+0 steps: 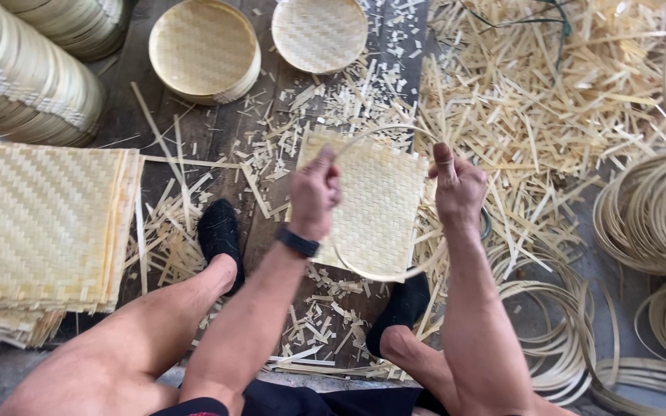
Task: The person assembles bamboo trays by fitting woven bamboo centers into circular frames and trimming excess material with shears.
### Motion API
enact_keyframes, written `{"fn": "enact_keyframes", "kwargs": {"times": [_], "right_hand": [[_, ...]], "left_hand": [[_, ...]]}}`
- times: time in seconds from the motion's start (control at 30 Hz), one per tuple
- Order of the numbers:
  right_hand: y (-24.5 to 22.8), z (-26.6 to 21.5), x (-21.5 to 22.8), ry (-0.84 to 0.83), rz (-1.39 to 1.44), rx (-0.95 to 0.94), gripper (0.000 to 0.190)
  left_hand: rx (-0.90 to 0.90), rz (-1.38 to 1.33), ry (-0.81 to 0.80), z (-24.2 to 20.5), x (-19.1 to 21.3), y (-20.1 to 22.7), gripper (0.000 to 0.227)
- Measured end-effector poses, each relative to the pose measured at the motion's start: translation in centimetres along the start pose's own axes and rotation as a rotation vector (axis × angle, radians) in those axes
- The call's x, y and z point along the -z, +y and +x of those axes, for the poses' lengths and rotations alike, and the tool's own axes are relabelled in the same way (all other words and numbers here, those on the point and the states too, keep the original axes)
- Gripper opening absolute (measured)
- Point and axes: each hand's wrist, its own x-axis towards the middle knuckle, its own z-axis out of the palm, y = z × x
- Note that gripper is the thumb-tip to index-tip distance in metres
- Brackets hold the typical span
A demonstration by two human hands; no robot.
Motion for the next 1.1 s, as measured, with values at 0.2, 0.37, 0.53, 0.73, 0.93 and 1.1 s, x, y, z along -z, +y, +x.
{"fn": "enact_keyframes", "kwargs": {"times": [0.2, 0.37, 0.53, 0.73, 0.93, 1.1], "right_hand": [[1.2, -0.3, 3.7, -0.296, 0.785, -0.298, 0.061], [2.1, -4.0, -0.8, -0.366, 1.394, -0.38, 0.057], [2.2, -7.0, -4.1, -0.437, 1.443, -0.335, 0.063], [1.6, -8.4, -5.0, -0.612, 1.478, -0.216, 0.068], [-0.2, -6.5, -2.2, -0.293, 1.257, -0.57, 0.059], [2.6, -5.2, -1.4, -0.545, 1.177, -0.284, 0.066]], "left_hand": [[0.065, -0.29, -0.15, 3.0, 4.8, 3.2, 0.037], [0.034, -0.496, -0.125, 4.0, 5.9, 2.4, 0.037], [0.04, -0.655, -0.102, 4.5, 6.8, 0.6, 0.045], [0.053, -0.646, -0.054, 5.2, 6.9, 0.3, 0.047], [0.068, -0.44, -0.068, 4.6, 7.4, 2.0, 0.044], [0.097, -0.509, -0.077, 4.2, 7.9, 1.1, 0.042]]}}
